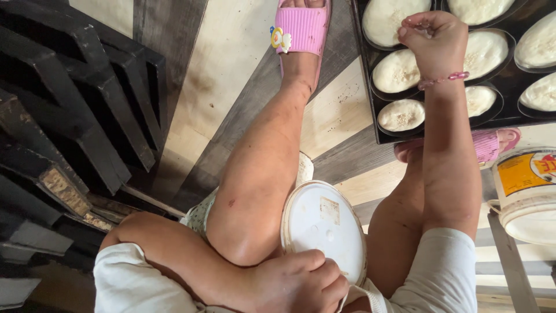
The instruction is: The person sits on the floor in front of trays of shaped dough pieces. They dip a pastry brush into a green cup of liquid and brush the tops of the dough pieces, then sprinkle a granular topping over them by hand from a container.
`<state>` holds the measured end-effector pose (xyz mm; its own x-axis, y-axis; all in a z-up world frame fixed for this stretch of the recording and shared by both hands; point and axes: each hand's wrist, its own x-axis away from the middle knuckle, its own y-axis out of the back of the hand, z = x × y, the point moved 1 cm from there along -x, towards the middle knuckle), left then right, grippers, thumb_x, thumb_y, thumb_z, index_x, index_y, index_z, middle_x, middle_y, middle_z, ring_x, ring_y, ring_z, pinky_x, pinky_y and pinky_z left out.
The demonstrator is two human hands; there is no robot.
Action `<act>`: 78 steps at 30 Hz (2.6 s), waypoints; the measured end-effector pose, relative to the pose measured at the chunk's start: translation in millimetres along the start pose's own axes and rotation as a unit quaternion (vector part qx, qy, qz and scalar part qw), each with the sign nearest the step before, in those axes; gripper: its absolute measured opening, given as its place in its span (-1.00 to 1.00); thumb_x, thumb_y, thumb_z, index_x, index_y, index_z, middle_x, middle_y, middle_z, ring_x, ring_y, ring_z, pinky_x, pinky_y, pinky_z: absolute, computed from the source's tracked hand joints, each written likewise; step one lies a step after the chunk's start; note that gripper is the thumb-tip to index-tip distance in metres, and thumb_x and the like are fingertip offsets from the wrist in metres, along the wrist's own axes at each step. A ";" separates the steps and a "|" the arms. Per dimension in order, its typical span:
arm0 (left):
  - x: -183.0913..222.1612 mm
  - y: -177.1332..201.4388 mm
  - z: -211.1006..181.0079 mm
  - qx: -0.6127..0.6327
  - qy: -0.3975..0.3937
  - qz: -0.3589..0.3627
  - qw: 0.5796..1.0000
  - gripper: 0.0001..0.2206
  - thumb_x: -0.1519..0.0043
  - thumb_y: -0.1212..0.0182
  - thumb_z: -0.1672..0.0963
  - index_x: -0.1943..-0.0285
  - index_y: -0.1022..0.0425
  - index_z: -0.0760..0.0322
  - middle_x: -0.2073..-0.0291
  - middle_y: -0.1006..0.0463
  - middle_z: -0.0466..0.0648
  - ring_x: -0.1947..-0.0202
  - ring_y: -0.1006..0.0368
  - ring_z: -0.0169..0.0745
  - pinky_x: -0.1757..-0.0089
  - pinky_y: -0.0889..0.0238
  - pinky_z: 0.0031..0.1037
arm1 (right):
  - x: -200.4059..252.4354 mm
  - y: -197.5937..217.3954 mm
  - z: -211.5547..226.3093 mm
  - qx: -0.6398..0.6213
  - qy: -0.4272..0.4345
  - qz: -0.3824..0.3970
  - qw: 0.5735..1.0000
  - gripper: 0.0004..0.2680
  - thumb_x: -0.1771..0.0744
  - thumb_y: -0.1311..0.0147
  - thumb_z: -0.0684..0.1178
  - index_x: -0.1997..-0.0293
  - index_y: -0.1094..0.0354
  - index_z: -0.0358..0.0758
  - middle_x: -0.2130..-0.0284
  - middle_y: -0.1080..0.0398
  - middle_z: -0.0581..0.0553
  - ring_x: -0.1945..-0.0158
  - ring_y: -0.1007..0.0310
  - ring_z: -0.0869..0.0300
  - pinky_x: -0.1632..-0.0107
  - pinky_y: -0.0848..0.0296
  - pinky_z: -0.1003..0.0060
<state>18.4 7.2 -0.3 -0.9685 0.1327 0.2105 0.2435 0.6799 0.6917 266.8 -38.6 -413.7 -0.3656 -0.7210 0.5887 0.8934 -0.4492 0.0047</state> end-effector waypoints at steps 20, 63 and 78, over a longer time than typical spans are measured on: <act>-9.7 7.1 4.3 0.018 -0.026 -0.033 0.999 -0.85 -0.16 -0.08 0.08 0.49 -0.31 0.05 0.41 -0.32 -0.20 0.32 -0.29 -0.30 0.21 -0.09 -0.48 | -7.9 98.3 4.9 -0.608 -0.031 -0.026 0.793 -0.77 -0.51 0.02 0.06 0.25 -0.28 -0.21 0.40 -0.31 -0.07 0.47 -0.22 0.22 0.45 -0.19 0.41; -8.7 2.2 4.2 0.024 -0.022 -0.027 0.999 -0.85 -0.13 -0.11 0.08 0.50 -0.36 0.08 0.42 -0.33 -0.20 0.32 -0.30 -0.31 0.22 -0.11 -0.49 | -30.7 83.1 -7.8 -0.316 0.203 -0.072 0.924 -0.78 -0.57 0.17 -0.06 0.16 -0.22 -0.34 0.39 -0.30 -0.19 0.34 -0.28 0.14 0.09 -0.44 0.21; -9.8 1.2 3.5 0.029 -0.027 -0.024 0.999 -0.85 -0.14 -0.10 0.08 0.50 -0.35 0.08 0.42 -0.34 -0.19 0.33 -0.30 -0.31 0.22 -0.10 -0.49 | -31.7 84.4 0.0 -0.333 0.220 -0.090 0.913 -0.80 -0.53 0.18 -0.11 0.20 -0.23 -0.36 0.40 -0.30 -0.19 0.36 -0.30 0.14 0.15 -0.44 0.21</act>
<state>28.0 9.2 -3.9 -0.9807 0.1372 0.1395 0.1954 0.7268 0.6585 353.8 -53.6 -431.9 -0.6910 -0.6800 0.2453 0.5057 -0.6972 -0.5081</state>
